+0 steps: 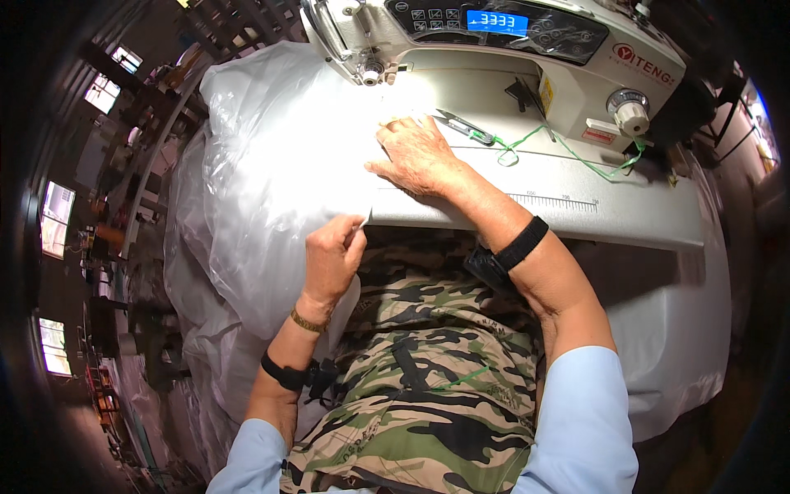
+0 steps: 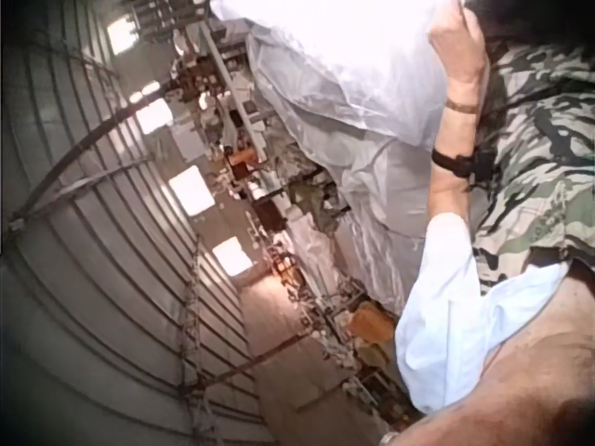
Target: Sewing together large white plastic sheets or fabric using an industrial sewing machine.
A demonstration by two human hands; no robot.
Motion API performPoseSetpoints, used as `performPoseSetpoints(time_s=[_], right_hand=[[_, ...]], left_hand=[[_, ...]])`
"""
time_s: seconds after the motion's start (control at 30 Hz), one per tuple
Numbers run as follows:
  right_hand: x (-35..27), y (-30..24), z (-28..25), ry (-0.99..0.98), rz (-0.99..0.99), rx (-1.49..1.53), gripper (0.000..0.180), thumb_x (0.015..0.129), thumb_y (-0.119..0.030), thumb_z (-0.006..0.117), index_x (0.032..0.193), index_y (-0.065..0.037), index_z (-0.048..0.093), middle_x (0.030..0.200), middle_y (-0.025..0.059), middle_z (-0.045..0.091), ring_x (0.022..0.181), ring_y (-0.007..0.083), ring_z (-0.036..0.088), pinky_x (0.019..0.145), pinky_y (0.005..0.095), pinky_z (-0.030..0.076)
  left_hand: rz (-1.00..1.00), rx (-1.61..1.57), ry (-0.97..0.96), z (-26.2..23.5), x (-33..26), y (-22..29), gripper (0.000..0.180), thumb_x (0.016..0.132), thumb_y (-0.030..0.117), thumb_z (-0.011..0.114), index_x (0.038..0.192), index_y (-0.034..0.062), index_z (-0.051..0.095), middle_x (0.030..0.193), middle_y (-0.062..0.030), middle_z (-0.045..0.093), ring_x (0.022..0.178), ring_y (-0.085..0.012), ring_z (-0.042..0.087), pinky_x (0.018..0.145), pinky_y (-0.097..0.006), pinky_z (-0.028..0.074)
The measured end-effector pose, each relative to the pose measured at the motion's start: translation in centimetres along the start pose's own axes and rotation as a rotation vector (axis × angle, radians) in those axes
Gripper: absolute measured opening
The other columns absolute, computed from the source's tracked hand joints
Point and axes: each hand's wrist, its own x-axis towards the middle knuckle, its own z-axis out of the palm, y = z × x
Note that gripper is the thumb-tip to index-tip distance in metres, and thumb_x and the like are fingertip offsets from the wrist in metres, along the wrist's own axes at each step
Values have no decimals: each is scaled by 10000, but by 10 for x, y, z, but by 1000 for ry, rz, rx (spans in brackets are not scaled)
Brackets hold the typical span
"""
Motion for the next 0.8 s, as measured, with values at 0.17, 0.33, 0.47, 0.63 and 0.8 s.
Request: performPoseSetpoints(time_s=[0.17,0.33,0.47,0.63,0.8], right_hand=[[1,-1,0,4,39,48,537,923,-421,554,1250,4,563,1405,200,495,1294,338,445,1078,483,289],[1,3,8,87,10,60,436,943,-363,527,1180,-4,596,1281,182,564,1237,309,486,1067,468,297],[1,5,10,192,9,138,320,930,-276,554,1109,-18,616,1135,153,622,1168,289,527,1030,449,321],[-11,10,-4,385,208,3,296,878,-253,642,1078,-37,619,1110,142,617,1128,269,530,1017,457,319],[-36,13,-21,416,554,-351,391,815,-325,737,1051,-31,635,1057,134,578,1051,281,508,998,466,307]], left_hand=[[-33,21,42,8,34,-8,113,814,40,594,891,-20,651,702,-177,611,595,-303,601,572,-377,463],[-15,78,45,23,66,-18,99,807,40,597,851,-14,666,690,-188,619,611,-339,617,594,-405,480],[10,157,60,36,88,-24,58,798,32,596,758,-8,608,678,-176,608,639,-364,613,606,-432,483],[-1,198,65,42,111,-38,71,805,32,591,748,-9,597,711,-182,620,679,-370,620,641,-443,494],[-41,222,42,49,134,-57,78,809,41,594,753,-13,600,762,-192,635,745,-374,632,695,-460,502]])
